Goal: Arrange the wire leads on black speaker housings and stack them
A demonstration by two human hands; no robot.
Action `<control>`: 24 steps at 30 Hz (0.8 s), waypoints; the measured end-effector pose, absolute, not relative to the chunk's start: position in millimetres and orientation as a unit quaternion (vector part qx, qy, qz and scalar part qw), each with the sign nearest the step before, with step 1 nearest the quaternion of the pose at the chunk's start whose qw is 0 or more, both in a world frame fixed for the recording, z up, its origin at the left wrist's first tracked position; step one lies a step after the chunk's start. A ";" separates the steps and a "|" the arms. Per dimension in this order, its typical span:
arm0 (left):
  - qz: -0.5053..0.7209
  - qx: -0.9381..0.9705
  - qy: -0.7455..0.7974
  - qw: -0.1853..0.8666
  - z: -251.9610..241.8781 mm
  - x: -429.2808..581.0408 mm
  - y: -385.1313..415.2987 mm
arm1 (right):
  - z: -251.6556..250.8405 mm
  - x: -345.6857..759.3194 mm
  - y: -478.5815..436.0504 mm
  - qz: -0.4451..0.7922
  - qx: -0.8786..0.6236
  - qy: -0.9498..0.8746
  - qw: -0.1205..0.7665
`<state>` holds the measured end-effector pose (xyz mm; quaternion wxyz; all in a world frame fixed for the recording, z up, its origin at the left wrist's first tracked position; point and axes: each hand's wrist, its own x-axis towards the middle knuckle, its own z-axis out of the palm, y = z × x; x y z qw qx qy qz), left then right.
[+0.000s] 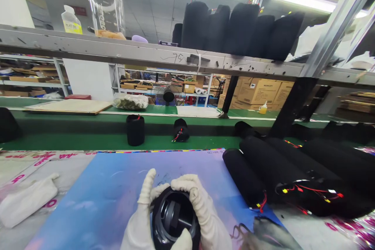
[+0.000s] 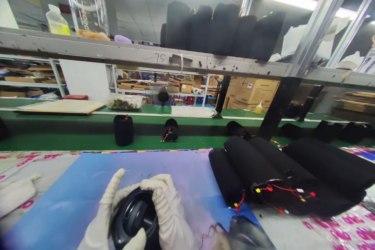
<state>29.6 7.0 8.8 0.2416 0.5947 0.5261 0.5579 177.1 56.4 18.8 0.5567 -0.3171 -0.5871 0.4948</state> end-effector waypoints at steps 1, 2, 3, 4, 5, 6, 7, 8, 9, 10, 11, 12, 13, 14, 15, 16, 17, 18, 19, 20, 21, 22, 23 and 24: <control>0.553 0.607 0.519 0.236 11.6 27.3 8.7 | 16.6 177.4 57.0 0.509 -0.314 -0.565 0.568; 0.544 0.621 0.518 0.222 14.3 25.0 10.5 | 14.9 177.5 56.6 0.530 -0.313 -0.527 0.586; 0.535 0.633 0.518 0.211 16.6 22.7 12.1 | 13.8 177.5 55.2 0.548 -0.316 -0.486 0.603; 0.530 0.642 0.515 0.204 18.2 20.7 13.6 | 13.7 177.4 53.0 0.558 -0.324 -0.454 0.614; 0.531 0.646 0.509 0.204 19.0 19.1 14.8 | 14.6 177.4 50.3 0.558 -0.339 -0.441 0.615; 0.538 0.642 0.503 0.215 18.8 17.8 15.9 | 16.4 177.4 47.5 0.551 -0.359 -0.444 0.609; 0.548 0.631 0.497 0.233 17.6 17.0 17.0 | 18.7 177.4 44.9 0.535 -0.376 -0.455 0.605; 0.556 0.619 0.493 0.254 15.6 16.5 18.3 | 21.1 177.4 42.8 0.522 -0.385 -0.468 0.601; 0.560 0.608 0.492 0.272 12.9 16.2 19.8 | 23.2 177.3 41.2 0.517 -0.387 -0.475 0.598; 0.561 0.599 0.495 0.285 9.8 15.9 21.7 | 24.7 177.2 40.2 0.518 -0.389 -0.477 0.594; 0.562 0.591 0.499 0.292 6.5 15.6 23.8 | 25.2 177.0 39.7 0.525 -0.389 -0.474 0.590; 0.564 0.583 0.504 0.296 3.4 15.2 26.1 | 24.9 176.8 39.4 0.539 -0.383 -0.467 0.588; 0.567 0.576 0.506 0.301 0.8 14.7 28.2 | 23.9 176.7 39.3 0.552 -0.374 -0.461 0.586; 0.570 0.568 0.507 0.309 -1.2 14.2 30.2 | 22.6 176.7 39.2 0.564 -0.362 -0.456 0.586; 0.572 0.561 0.506 0.320 -2.5 13.6 31.6 | 21.1 176.9 39.3 0.567 -0.352 -0.460 0.586; 0.572 0.556 0.504 0.330 -2.9 13.2 32.3 | 19.8 177.4 39.3 0.561 -0.346 -0.471 0.586; 0.572 0.555 0.501 0.339 -2.7 12.9 32.2 | 18.8 178.1 39.4 0.549 -0.344 -0.487 0.586; 0.571 0.555 0.497 0.345 -2.0 12.8 31.2 | 18.1 179.0 39.4 0.535 -0.347 -0.503 0.584; 0.571 0.557 0.492 0.348 -1.0 12.9 29.4 | 17.6 180.2 39.3 0.525 -0.352 -0.515 0.580; 0.571 0.562 0.486 0.349 -0.1 13.0 26.9 | 17.1 181.4 39.0 0.523 -0.352 -0.521 0.575; 0.571 0.567 0.481 0.348 0.6 13.1 24.1 | 16.5 182.6 38.3 0.529 -0.347 -0.523 0.571; 0.571 0.572 0.476 0.348 0.8 13.3 21.2 | 15.8 183.6 37.1 0.541 -0.337 -0.520 0.568; 0.571 0.577 0.470 0.347 0.6 13.5 18.5 | 15.1 184.3 35.6 0.556 -0.324 -0.515 0.566; 0.573 0.583 0.465 0.341 0.0 13.7 16.3 | 14.3 184.6 33.7 0.569 -0.310 -0.510 0.565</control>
